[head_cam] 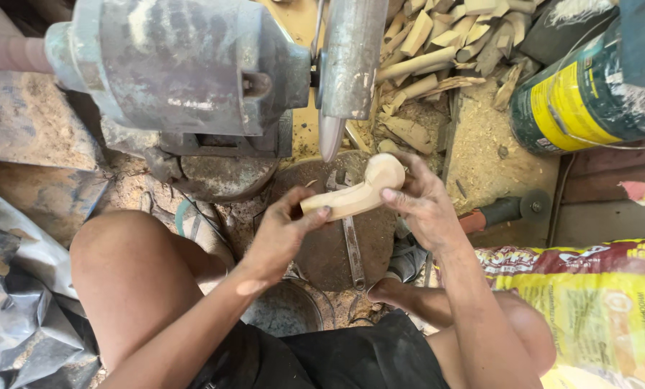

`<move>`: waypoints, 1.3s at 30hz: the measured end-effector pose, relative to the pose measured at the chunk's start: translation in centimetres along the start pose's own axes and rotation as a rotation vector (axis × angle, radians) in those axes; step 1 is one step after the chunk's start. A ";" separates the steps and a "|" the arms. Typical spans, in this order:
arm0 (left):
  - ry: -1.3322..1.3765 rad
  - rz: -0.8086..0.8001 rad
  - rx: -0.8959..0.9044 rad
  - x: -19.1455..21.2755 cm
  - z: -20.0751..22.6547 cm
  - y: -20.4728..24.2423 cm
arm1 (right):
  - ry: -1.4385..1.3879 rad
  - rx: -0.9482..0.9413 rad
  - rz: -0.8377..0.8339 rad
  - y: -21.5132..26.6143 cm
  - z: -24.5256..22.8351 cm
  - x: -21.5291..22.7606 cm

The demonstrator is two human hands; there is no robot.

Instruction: The person holds a curved wooden piece against a rotating grinding wheel, rotating and repositioning the piece to smooth its surfaces. The person continues to grind different edges and faces of the wood throughout the clip.

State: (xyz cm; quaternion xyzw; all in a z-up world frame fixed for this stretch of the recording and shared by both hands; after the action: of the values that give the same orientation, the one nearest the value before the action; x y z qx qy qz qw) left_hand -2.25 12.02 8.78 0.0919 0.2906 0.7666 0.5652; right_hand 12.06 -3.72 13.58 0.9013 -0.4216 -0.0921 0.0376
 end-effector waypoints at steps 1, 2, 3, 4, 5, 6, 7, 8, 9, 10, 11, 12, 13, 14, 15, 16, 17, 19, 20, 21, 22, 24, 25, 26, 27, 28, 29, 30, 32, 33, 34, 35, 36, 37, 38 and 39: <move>0.070 0.003 -0.035 0.4 0.5 0.1 | -0.018 -0.019 0.008 0.7 -0.1 -0.1; 0.141 0.014 -0.064 1.0 0.7 0.5 | -0.041 -0.043 0.010 1.5 0.0 -0.4; 0.211 0.025 -0.095 1.5 1.0 0.7 | -0.063 -0.068 0.012 2.2 0.2 -0.7; 0.215 0.036 -0.107 2.0 1.1 1.0 | -0.086 -0.067 0.021 2.8 0.3 -1.1; 0.219 0.047 -0.120 2.5 1.2 1.1 | -0.108 -0.065 0.030 3.3 0.5 -1.4; 0.220 0.055 -0.133 2.8 1.3 1.2 | -0.131 -0.061 0.042 3.6 0.7 -1.5; 0.232 0.062 -0.138 3.1 1.3 1.1 | -0.148 -0.043 0.037 3.6 0.7 -1.7; 0.241 0.071 -0.143 3.3 1.4 0.9 | -0.167 -0.024 0.032 3.5 0.7 -2.0; 0.250 0.080 -0.149 3.5 1.3 0.8 | -0.187 -0.005 0.026 3.4 0.7 -2.2; 0.348 0.054 -0.166 3.3 1.2 0.7 | -0.179 0.017 0.026 3.4 0.6 -2.3; 0.445 0.029 -0.182 3.0 1.1 0.5 | -0.172 0.039 0.026 3.3 0.6 -2.4; 0.548 0.001 -0.197 2.8 0.9 0.3 | -0.160 0.058 0.025 3.2 0.4 -2.3; 0.579 -0.018 -0.206 2.7 0.6 0.0 | -0.141 0.064 0.023 3.1 0.4 -2.3; 0.612 -0.035 -0.214 2.5 0.3 -0.2 | -0.123 0.069 0.019 2.9 0.4 -2.3; 0.644 -0.053 -0.222 2.4 0.0 -0.5 | -0.105 0.074 0.015 2.8 0.4 -2.2; 0.681 -0.065 -0.224 2.4 -0.3 -0.8 | -0.130 0.062 -0.003 2.7 0.6 -2.4; 0.717 -0.078 -0.226 2.3 -0.5 -1.2 | -0.155 0.050 -0.021 2.5 0.8 -2.6; 0.766 -0.084 -0.224 2.4 -0.9 -1.3 | -0.179 0.019 -0.056 2.4 1.3 -2.9; 0.780 -0.077 -0.221 2.4 -0.9 -1.4 | -0.177 0.001 -0.075 2.4 1.5 -3.1; 0.793 -0.070 -0.219 2.4 -0.8 -1.4 | -0.175 -0.017 -0.094 2.4 1.7 -3.3; 0.791 -0.064 -0.182 2.4 -1.0 -1.4 | -0.159 -0.041 -0.103 2.5 2.1 -3.5; 0.787 -0.054 -0.105 2.2 -1.6 -1.3 | -0.127 -0.090 -0.117 2.7 2.9 -4.0; 0.778 -0.047 -0.112 2.3 -1.5 -1.1 | -0.144 -0.102 -0.100 2.7 3.1 -4.0; 0.766 -0.044 -0.121 2.2 -1.3 -1.1 | -0.161 -0.110 -0.080 2.7 3.2 -4.0; 0.754 -0.041 -0.129 2.2 -1.2 -1.0 | -0.178 -0.119 -0.060 2.7 3.3 -3.9; 0.783 -0.051 -0.136 2.1 -1.1 -1.0 | -0.176 -0.085 -0.053 2.5 3.0 -3.9; 0.811 -0.060 -0.143 2.0 -1.0 -0.9 | -0.173 -0.052 -0.045 2.5 2.6 -4.0; 0.839 -0.070 -0.145 1.8 -1.1 -0.9 | -0.171 -0.021 -0.034 2.5 2.3 -4.0; 0.851 -0.063 -0.132 1.4 -1.1 -1.1 | -0.157 0.004 -0.051 2.3 1.8 -4.3; 0.855 -0.060 -0.128 1.3 -1.1 -1.3 | -0.149 0.019 -0.059 2.1 1.5 -4.4; 0.864 -0.059 -0.129 1.1 -1.1 -1.4 | -0.135 0.020 -0.058 1.9 1.4 -4.4; 0.873 -0.058 -0.130 1.0 -1.0 -1.6 | -0.121 0.021 -0.057 1.8 1.3 -4.4; 0.882 -0.057 -0.129 0.9 -1.1 -1.7 | -0.108 0.021 -0.054 1.7 1.3 -4.4; 0.894 -0.057 -0.103 0.8 -1.4 -1.9 | -0.103 0.015 -0.038 1.6 1.4 -4.2; 0.905 -0.057 -0.077 0.7 -1.6 -2.1 | -0.098 0.011 -0.021 1.4 1.5 -4.1; 0.916 -0.058 -0.052 0.5 -1.8 -2.3 | -0.092 0.007 -0.004 1.2 1.5 -3.9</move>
State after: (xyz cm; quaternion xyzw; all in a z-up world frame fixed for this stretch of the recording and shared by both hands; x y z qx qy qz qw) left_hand -1.38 12.34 5.91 -0.2788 0.4935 0.7191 0.4019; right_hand 8.36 -1.50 12.81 0.8970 -0.4215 -0.1322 0.0147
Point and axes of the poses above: each hand's wrist, its own y-axis away from the middle knuckle, its own x-axis out of the back of the hand, z = x × y, the point moved 10 cm from there along -y, towards the middle knuckle, and after that the axes turned 6 degrees about x, right-handed, at the moved point
